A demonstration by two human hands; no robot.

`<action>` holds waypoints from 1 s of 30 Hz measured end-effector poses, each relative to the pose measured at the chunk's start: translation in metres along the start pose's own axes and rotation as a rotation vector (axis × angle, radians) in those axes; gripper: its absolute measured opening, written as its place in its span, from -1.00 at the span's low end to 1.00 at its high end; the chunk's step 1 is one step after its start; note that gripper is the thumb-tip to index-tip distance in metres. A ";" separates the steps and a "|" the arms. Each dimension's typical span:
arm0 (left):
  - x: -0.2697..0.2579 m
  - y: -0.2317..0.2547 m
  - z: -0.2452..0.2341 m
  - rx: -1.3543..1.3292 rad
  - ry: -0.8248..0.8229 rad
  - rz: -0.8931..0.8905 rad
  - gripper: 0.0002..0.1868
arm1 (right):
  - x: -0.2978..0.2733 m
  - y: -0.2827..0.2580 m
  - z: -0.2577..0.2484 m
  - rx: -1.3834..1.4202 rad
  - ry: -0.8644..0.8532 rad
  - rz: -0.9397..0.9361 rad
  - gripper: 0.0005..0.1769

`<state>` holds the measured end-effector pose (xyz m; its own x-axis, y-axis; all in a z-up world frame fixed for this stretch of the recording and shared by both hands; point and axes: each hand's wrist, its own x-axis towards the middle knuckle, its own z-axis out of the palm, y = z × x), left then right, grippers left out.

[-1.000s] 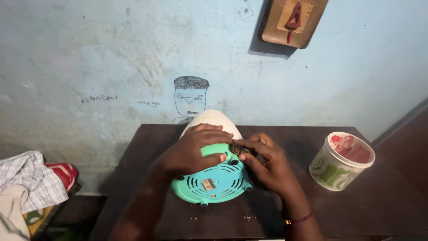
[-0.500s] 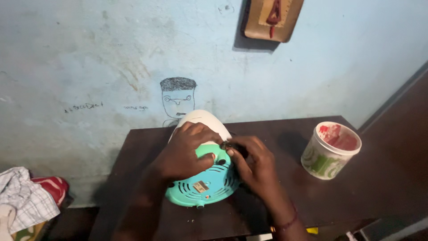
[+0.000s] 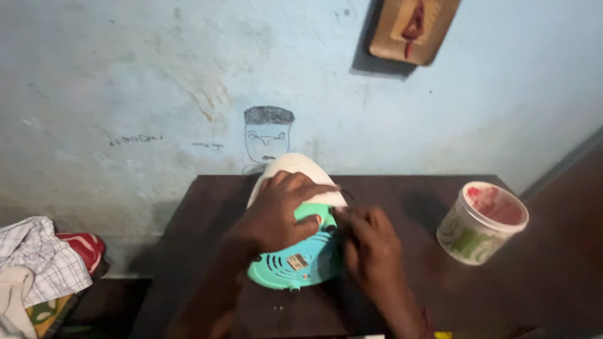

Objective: The person disassembles the base of a blender, removes internal components, and places them into a small container. They then reattach a fabric cover and reassemble the blender base.

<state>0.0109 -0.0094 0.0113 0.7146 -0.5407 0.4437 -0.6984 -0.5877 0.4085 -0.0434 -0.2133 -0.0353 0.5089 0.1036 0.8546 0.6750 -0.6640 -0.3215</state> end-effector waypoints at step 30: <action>-0.009 -0.006 0.007 -0.010 0.110 0.147 -0.53 | -0.013 -0.004 0.006 0.083 -0.026 0.144 -0.64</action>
<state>0.0087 -0.0058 -0.0009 0.5967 -0.5512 0.5832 -0.7957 -0.5006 0.3410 -0.0500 -0.2077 -0.0478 0.6164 0.0320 0.7868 0.6358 -0.6097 -0.4733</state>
